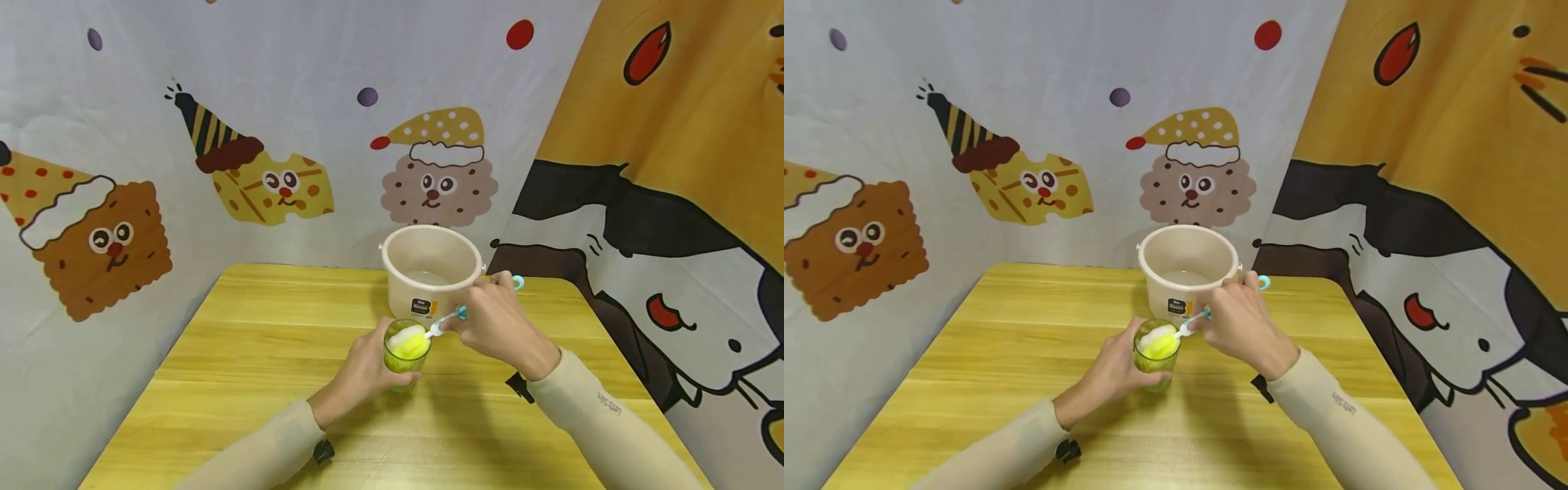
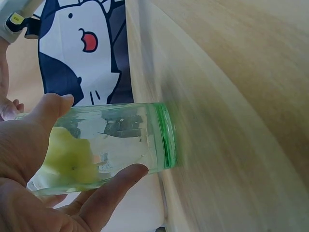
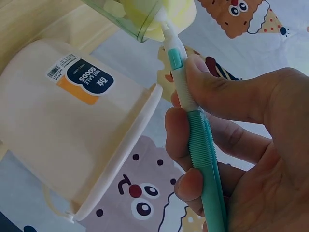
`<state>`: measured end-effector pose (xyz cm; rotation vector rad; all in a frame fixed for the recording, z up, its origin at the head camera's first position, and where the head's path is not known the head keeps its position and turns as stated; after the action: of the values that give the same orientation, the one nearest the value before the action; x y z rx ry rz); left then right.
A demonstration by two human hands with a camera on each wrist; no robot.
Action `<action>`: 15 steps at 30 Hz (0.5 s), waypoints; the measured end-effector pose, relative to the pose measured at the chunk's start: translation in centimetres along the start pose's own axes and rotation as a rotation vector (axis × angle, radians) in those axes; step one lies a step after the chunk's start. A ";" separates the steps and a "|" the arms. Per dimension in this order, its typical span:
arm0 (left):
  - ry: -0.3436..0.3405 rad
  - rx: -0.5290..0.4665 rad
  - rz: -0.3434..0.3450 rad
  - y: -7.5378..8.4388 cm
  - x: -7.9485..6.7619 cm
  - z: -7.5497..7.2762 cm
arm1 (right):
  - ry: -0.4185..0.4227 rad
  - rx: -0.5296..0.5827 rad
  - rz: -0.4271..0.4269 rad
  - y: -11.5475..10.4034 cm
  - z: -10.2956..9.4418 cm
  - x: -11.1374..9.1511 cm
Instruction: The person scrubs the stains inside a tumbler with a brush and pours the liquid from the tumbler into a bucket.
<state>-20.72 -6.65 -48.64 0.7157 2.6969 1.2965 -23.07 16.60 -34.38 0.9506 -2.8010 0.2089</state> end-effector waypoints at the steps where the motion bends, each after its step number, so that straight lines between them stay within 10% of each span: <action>1: 0.000 0.003 -0.002 0.0 0.0 0.0 | 0.003 0.003 -0.001 0.0 -0.1 0.0; 15: -0.006 0.027 -0.034 0.0 0.0 0.0 | -0.043 0.062 0.031 0.6 -1.2 0.0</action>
<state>-20.72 -6.64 -48.61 0.6720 2.7140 1.2513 -23.27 17.36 -33.23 0.9369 -2.8653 0.2850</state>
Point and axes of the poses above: each hand's wrist, its own x-axis towards the middle knuckle, its own z-axis out of the palm, y = z × x, the point moved 2 cm from there along x, towards the middle knuckle, and after that the axes turned 12 degrees about -y, right-handed, at the moved point
